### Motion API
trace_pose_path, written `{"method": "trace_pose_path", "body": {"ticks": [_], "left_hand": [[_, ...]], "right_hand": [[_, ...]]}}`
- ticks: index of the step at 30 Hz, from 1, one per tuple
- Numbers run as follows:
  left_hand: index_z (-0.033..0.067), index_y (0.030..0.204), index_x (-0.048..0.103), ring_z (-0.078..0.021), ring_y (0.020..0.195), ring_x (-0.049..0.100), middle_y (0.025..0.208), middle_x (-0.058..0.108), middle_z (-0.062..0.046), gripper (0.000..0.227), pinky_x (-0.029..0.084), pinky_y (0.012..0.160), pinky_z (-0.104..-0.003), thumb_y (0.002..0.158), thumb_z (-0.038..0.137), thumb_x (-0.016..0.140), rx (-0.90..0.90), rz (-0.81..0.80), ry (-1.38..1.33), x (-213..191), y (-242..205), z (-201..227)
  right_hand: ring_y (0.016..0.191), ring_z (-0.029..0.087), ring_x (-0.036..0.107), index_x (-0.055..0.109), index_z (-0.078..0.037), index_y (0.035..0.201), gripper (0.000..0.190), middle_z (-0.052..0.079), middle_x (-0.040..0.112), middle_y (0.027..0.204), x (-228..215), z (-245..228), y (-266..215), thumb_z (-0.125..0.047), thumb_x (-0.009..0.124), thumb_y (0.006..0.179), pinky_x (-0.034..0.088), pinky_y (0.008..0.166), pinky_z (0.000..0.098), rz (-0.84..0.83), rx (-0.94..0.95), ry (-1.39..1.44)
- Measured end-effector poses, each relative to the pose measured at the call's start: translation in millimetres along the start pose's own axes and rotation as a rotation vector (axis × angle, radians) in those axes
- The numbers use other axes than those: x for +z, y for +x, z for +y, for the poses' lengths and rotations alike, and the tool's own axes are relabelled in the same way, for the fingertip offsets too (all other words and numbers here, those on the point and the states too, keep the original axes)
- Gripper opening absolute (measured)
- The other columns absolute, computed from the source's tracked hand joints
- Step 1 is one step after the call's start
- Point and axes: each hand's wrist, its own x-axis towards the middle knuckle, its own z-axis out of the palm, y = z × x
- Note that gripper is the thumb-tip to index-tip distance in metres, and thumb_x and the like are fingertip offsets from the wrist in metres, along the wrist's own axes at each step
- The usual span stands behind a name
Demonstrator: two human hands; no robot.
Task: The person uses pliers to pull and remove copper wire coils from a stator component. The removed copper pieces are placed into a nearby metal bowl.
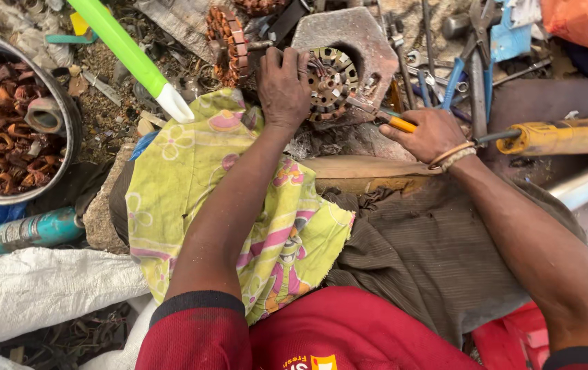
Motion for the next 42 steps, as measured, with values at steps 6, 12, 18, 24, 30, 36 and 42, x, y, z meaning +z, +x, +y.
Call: {"method": "trace_pose_path", "body": {"ticks": [6, 12, 18, 24, 30, 36, 42], "left_hand": [[0.0111, 0.098, 0.057, -0.0252, 0.093, 0.052, 0.100, 0.049, -0.009, 0.031, 0.049, 0.079, -0.042, 0.110, 0.038, 0.047, -0.061, -0.038, 0.017, 3, -2, -4], [0.0100, 0.097, 0.055, -0.0258, 0.093, 0.051, 0.100, 0.049, -0.011, 0.030, 0.049, 0.080, -0.041, 0.110, 0.036, 0.046, -0.056, -0.075, 0.008, -4, 2, -1], [0.0082, 0.099, 0.054, -0.0294, 0.096, 0.052, 0.102, 0.050, -0.013, 0.026, 0.048, 0.083, -0.045, 0.109, 0.032, 0.050, 0.006, 0.005, 0.003, -9, 3, 0], [0.0076, 0.100, 0.055, -0.0292, 0.094, 0.054, 0.101, 0.051, -0.013, 0.026, 0.049, 0.080, -0.045, 0.110, 0.032, 0.051, -0.003, -0.035, -0.010, -8, 1, -6], [0.0066, 0.100, 0.059, -0.0255, 0.091, 0.059, 0.101, 0.053, -0.013, 0.037, 0.053, 0.075, -0.042, 0.108, 0.042, 0.052, -0.052, -0.083, -0.051, -23, 12, 3], [0.0099, 0.087, 0.071, -0.0197, 0.079, 0.066, 0.097, 0.064, -0.006, 0.040, 0.057, 0.066, -0.035, 0.104, 0.040, 0.051, 0.002, 0.008, -0.386, -83, 22, 42], [0.0113, 0.090, 0.073, -0.0209, 0.080, 0.068, 0.088, 0.069, -0.003, 0.023, 0.054, 0.073, -0.036, 0.100, 0.032, 0.070, 0.382, 0.048, -0.369, -134, -4, 58]], "right_hand": [[0.061, 0.028, 0.067, 0.079, -0.006, 0.100, 0.066, 0.013, 0.071, 0.071, -4, 0, 18, -0.069, 0.062, 0.089, 0.055, 0.060, 0.0465, -0.255, 0.112, 0.295], [0.053, 0.020, 0.066, 0.071, -0.002, 0.103, 0.063, 0.009, 0.072, 0.072, -5, 15, 33, -0.063, 0.064, 0.087, 0.054, 0.051, 0.0370, -0.812, 0.087, 1.056], [0.066, 0.026, 0.065, 0.071, 0.005, 0.105, 0.049, 0.017, 0.071, 0.080, 11, -4, 19, -0.042, 0.074, 0.091, 0.055, 0.063, 0.0398, -0.337, -0.064, 0.461], [0.070, 0.029, 0.067, 0.069, -0.007, 0.114, 0.026, 0.018, 0.070, 0.085, 18, -26, -7, -0.029, 0.063, 0.101, 0.050, 0.061, 0.0437, 0.124, -0.002, -0.060], [0.068, 0.023, 0.063, 0.066, -0.002, 0.116, 0.039, 0.014, 0.068, 0.089, -17, -38, -24, -0.038, 0.067, 0.100, 0.051, 0.061, 0.0400, 0.357, -0.132, -0.284], [0.065, 0.025, 0.061, 0.061, -0.007, 0.130, 0.057, 0.011, 0.068, 0.083, -46, -35, -50, -0.046, 0.069, 0.090, 0.053, 0.060, 0.0427, -0.068, -0.084, 0.363], [0.078, 0.022, 0.068, 0.055, -0.008, 0.147, 0.069, 0.011, 0.075, 0.093, -24, -52, -40, -0.051, 0.057, 0.093, 0.057, 0.073, 0.0401, -0.211, -0.466, 0.469]]}}
